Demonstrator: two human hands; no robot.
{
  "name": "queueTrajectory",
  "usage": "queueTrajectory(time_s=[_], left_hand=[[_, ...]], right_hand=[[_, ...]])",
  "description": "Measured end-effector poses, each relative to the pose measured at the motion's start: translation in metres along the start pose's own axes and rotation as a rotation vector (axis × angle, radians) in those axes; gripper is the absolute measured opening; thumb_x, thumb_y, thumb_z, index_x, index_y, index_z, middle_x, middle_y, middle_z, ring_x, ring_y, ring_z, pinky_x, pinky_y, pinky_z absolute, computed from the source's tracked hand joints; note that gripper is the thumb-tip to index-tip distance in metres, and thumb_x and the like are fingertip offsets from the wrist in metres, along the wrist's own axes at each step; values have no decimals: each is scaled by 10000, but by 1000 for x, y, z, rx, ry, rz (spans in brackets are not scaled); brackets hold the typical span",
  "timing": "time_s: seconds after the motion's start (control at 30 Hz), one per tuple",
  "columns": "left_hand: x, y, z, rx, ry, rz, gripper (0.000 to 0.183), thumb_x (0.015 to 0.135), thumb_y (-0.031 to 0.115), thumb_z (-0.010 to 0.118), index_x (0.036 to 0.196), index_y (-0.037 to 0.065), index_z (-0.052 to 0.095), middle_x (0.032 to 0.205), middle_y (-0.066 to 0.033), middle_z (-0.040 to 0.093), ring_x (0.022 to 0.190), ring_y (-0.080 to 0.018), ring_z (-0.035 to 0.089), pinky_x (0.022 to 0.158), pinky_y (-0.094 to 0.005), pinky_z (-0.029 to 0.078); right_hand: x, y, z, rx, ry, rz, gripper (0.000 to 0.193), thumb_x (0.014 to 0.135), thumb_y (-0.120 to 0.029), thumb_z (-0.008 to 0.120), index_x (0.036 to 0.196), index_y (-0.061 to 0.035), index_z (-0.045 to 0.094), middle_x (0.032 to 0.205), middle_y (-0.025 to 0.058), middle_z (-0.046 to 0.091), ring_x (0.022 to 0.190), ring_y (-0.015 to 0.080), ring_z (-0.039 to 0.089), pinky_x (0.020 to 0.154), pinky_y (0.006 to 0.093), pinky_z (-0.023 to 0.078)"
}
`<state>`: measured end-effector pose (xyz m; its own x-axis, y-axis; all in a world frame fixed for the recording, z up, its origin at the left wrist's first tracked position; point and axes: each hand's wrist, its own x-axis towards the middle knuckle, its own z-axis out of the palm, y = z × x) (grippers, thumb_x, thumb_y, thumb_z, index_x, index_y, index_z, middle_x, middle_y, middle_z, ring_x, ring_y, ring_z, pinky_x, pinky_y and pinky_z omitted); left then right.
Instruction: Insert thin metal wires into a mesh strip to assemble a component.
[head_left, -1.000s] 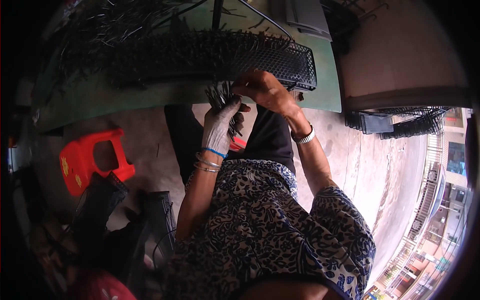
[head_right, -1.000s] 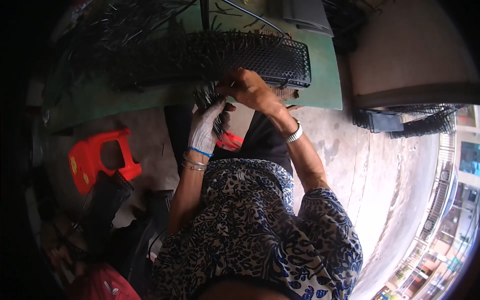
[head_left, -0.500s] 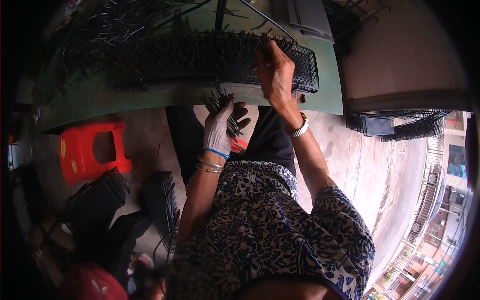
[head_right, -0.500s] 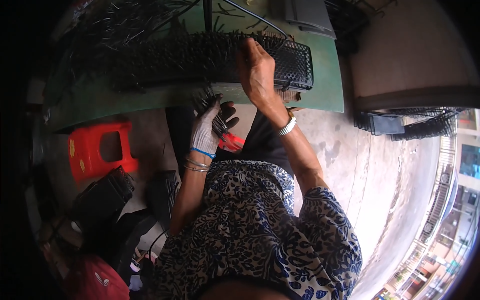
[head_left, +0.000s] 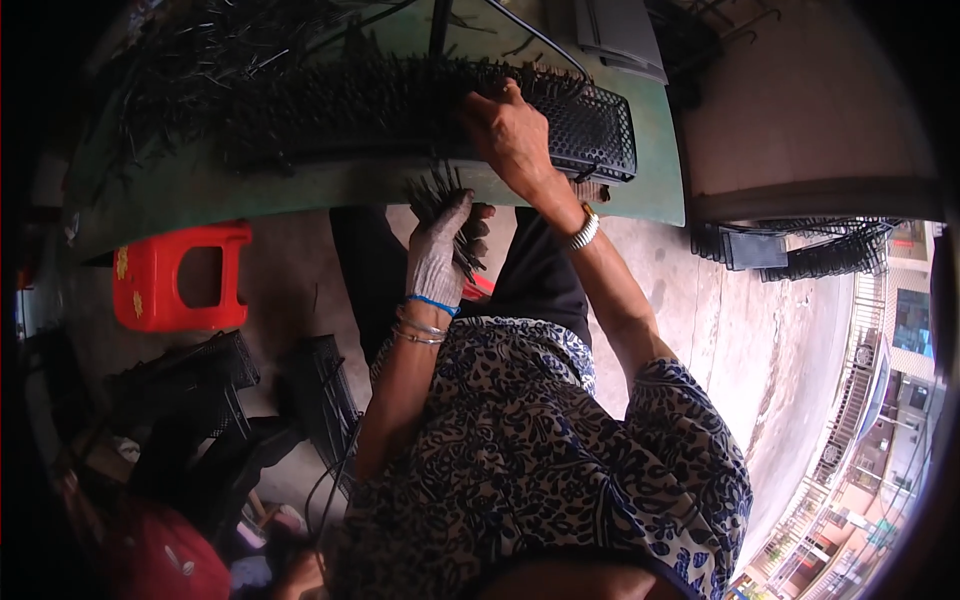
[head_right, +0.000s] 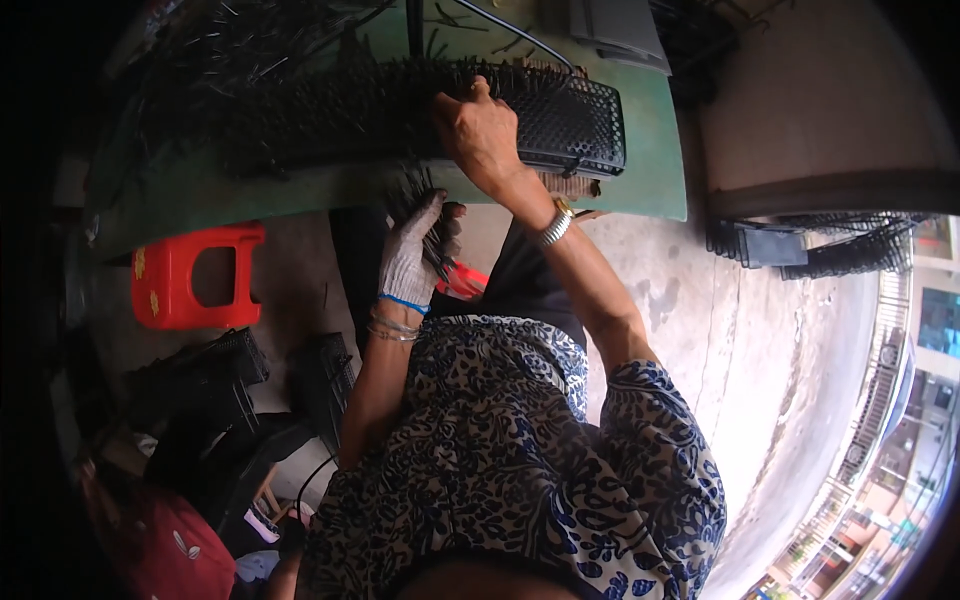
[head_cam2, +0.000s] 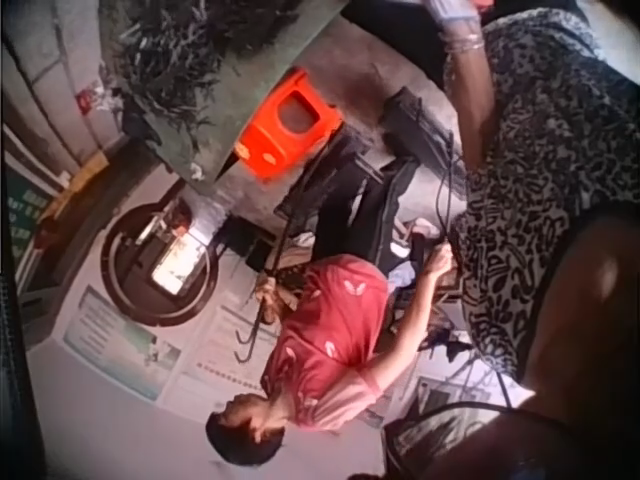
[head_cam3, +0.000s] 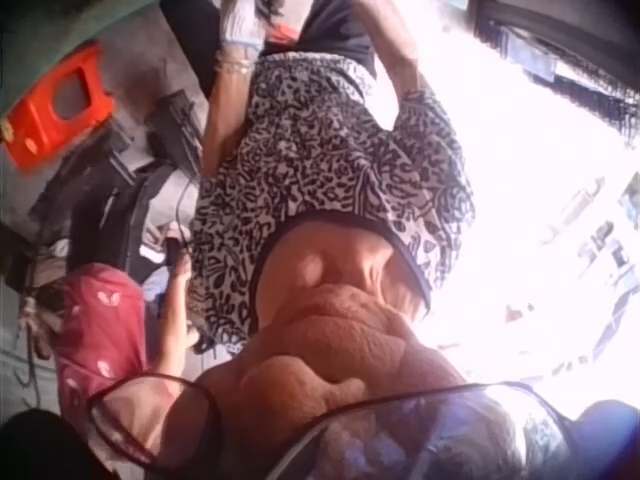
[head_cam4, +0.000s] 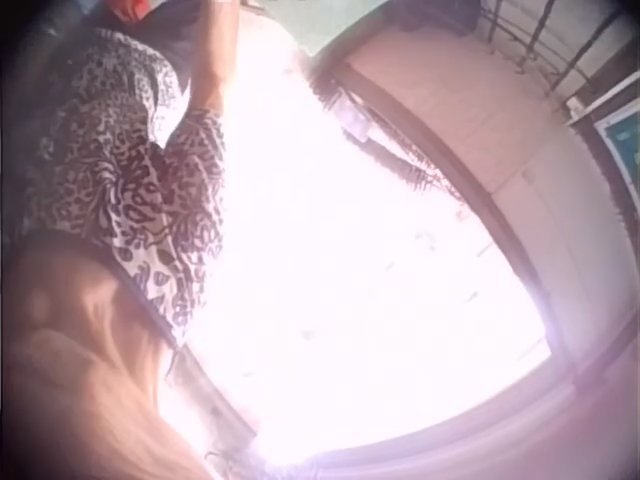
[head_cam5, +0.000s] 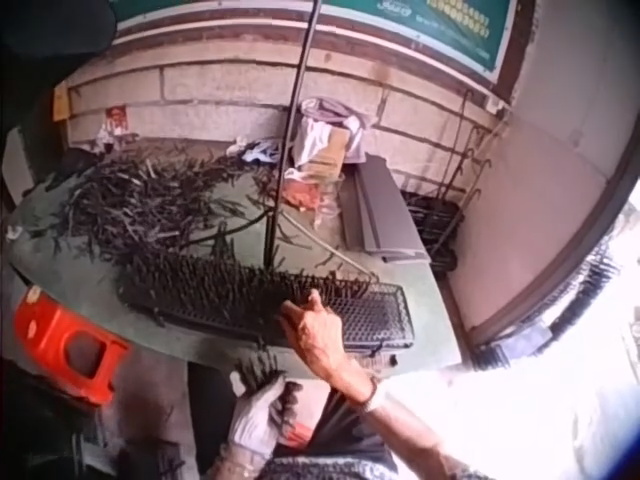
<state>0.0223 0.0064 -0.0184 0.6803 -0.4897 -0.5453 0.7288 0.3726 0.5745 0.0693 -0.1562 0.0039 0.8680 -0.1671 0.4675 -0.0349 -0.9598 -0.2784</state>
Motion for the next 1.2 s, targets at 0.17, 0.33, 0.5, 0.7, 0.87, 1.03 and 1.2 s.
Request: queueTrajectory(time_s=[0.17,0.33,0.5,0.7,0.87,1.03,1.2], left_hand=[[-3,4,1,27,-10,28,205,907,196,665,1057,58,644,851,-89,702,657,-116,631,486,-227,464],[-5,3,3,33,13,22,243,904,213,663,1092,63,631,886,-75,701,728,-135,651,550,-260,526],[4,-3,-6,-84,16,-22,269,922,218,640,1152,80,617,956,-88,687,808,-190,667,638,-331,577],[7,-7,-6,-202,-40,-36,238,954,221,593,1159,104,620,970,-88,678,862,-194,655,740,-398,572],[9,-2,-11,-88,-31,-51,211,955,211,598,1129,94,625,821,-58,661,659,-135,619,569,-285,539],[7,-1,-1,-91,4,-45,173,943,196,620,1077,87,628,802,-68,664,595,-114,591,500,-251,484],[3,0,1,-103,-2,6,217,927,196,639,1077,41,621,824,-100,691,575,-97,580,458,-226,466]], right_hand=[[-24,0,-30,330,-88,56,209,856,-238,698,1017,-105,689,835,139,677,722,256,644,669,330,523],[-32,-16,-58,838,-538,367,163,898,-124,637,985,12,660,831,101,696,675,101,605,616,278,488],[-23,-6,-47,427,122,130,63,895,-47,608,931,-3,579,733,96,618,601,161,579,554,288,460],[-6,-11,-21,381,242,61,57,881,-25,605,924,-24,568,813,139,614,652,288,608,572,346,476],[-2,-12,-13,228,127,10,140,838,-68,645,976,-64,620,843,156,601,741,360,615,610,416,507],[6,-7,-10,186,51,8,227,826,-154,681,1050,-130,656,961,146,622,780,351,625,655,414,529],[-9,-13,-17,125,37,103,221,841,-225,696,1039,-131,673,849,130,651,795,326,625,693,394,527]])
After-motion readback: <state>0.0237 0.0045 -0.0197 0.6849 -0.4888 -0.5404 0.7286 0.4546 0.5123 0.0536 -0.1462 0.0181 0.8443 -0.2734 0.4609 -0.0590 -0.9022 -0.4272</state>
